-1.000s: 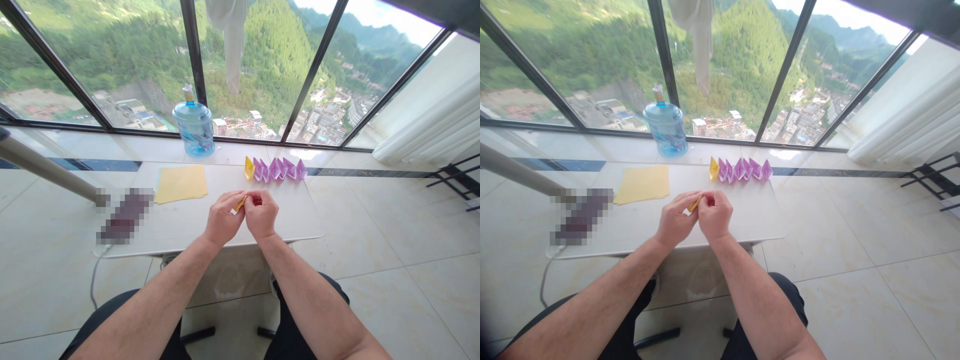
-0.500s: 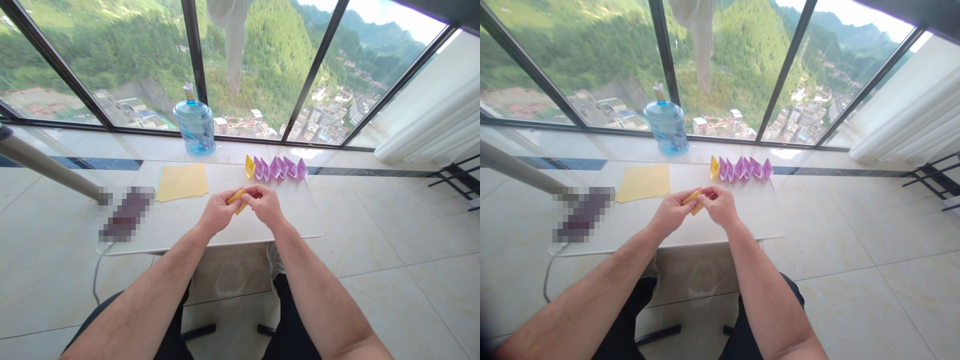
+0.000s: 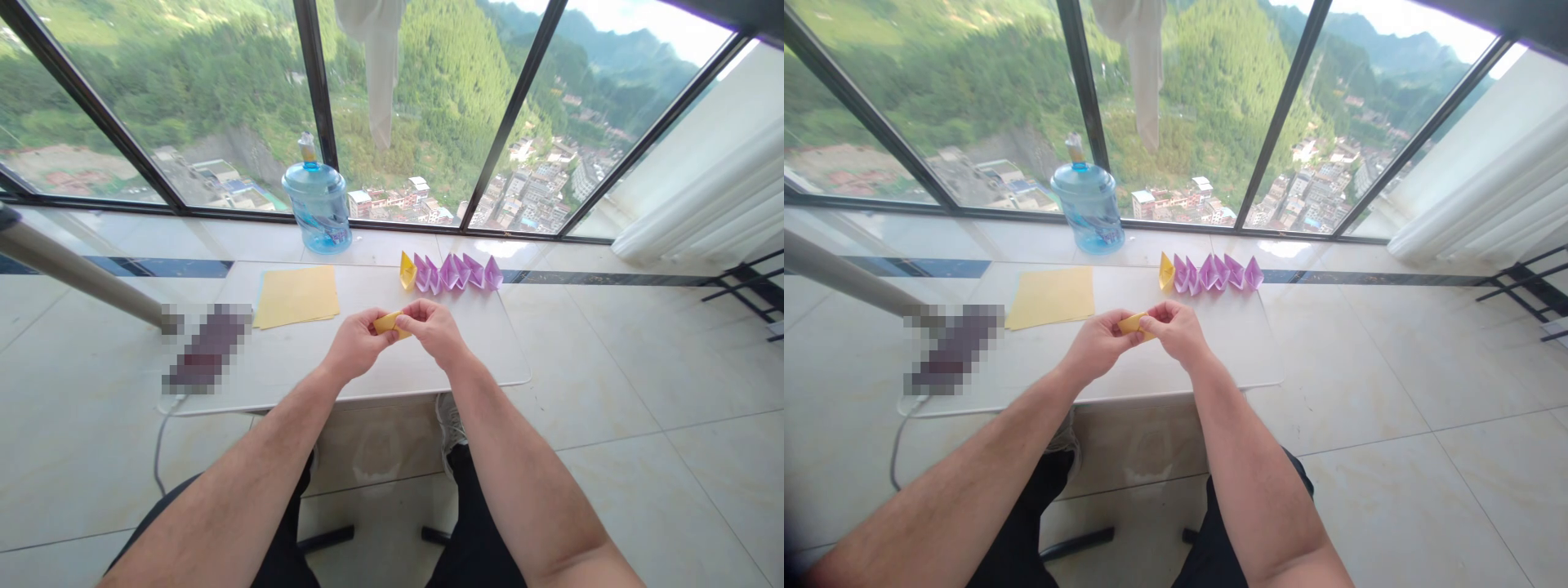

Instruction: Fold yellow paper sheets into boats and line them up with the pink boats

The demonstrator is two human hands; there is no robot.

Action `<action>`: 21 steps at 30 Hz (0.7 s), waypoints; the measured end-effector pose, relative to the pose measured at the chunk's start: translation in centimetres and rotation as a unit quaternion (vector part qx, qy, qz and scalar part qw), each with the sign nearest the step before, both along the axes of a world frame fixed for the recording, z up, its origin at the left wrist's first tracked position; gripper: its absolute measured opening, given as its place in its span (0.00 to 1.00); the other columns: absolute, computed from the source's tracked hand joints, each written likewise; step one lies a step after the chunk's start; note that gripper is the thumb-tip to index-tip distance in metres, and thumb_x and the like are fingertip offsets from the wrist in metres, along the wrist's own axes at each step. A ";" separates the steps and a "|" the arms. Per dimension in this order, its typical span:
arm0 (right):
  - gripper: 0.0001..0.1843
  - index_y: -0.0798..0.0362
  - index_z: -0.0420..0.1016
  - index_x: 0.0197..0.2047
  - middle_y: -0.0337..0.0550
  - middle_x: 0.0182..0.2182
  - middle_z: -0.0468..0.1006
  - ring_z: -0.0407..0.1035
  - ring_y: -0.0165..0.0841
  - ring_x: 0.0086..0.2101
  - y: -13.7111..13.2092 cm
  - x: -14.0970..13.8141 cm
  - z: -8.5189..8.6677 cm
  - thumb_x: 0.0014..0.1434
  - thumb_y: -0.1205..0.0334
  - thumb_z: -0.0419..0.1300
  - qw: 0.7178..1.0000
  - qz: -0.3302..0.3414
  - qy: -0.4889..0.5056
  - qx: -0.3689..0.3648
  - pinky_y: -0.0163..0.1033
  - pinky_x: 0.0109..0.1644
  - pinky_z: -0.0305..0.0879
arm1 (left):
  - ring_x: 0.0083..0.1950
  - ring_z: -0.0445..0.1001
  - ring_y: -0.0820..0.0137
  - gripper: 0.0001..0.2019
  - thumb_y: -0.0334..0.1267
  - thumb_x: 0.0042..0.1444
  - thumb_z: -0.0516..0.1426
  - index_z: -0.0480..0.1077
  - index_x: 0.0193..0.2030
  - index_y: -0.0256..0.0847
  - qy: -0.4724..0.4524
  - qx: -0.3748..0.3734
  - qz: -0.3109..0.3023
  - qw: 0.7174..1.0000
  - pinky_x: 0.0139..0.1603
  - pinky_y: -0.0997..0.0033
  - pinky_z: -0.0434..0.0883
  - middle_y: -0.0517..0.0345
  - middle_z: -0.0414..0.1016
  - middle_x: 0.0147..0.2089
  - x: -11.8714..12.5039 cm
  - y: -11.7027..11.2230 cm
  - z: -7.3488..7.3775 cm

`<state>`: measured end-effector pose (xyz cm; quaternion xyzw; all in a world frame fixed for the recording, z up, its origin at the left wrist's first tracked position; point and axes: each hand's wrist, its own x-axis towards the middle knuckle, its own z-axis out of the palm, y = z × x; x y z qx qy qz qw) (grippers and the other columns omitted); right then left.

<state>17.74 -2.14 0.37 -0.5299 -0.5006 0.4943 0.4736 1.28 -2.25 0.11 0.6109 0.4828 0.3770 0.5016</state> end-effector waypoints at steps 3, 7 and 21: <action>0.15 0.55 0.76 0.29 0.35 0.23 0.75 0.67 0.27 0.25 0.0 -0.1 -0.1 0.42 0.54 0.71 1.000 0.002 0.014 -0.001 0.34 0.30 0.65 | 0.29 0.70 0.72 0.14 0.46 0.48 0.65 0.77 0.37 0.37 0.007 -0.002 -0.007 1.000 0.31 0.74 0.65 0.62 0.75 0.28 0.0 0.1 -0.2; 0.14 0.55 0.77 0.28 0.37 0.23 0.77 0.70 0.30 0.25 -0.1 -0.2 -0.3 0.41 0.55 0.72 0.998 0.005 0.056 -0.002 0.36 0.30 0.68 | 0.31 0.73 0.70 0.11 0.42 0.49 0.64 0.76 0.36 0.37 -0.003 -0.010 -0.028 1.000 0.33 0.72 0.68 0.59 0.77 0.29 -0.1 0.1 -0.2; 0.12 0.52 0.81 0.28 0.40 0.24 0.81 0.73 0.34 0.24 -0.4 -0.8 -0.5 0.44 0.53 0.72 0.997 0.007 0.074 0.030 0.39 0.28 0.72 | 0.30 0.76 0.69 0.10 0.43 0.50 0.62 0.77 0.33 0.38 -0.007 -0.046 -0.059 0.997 0.30 0.71 0.71 0.54 0.80 0.29 -0.2 0.0 0.4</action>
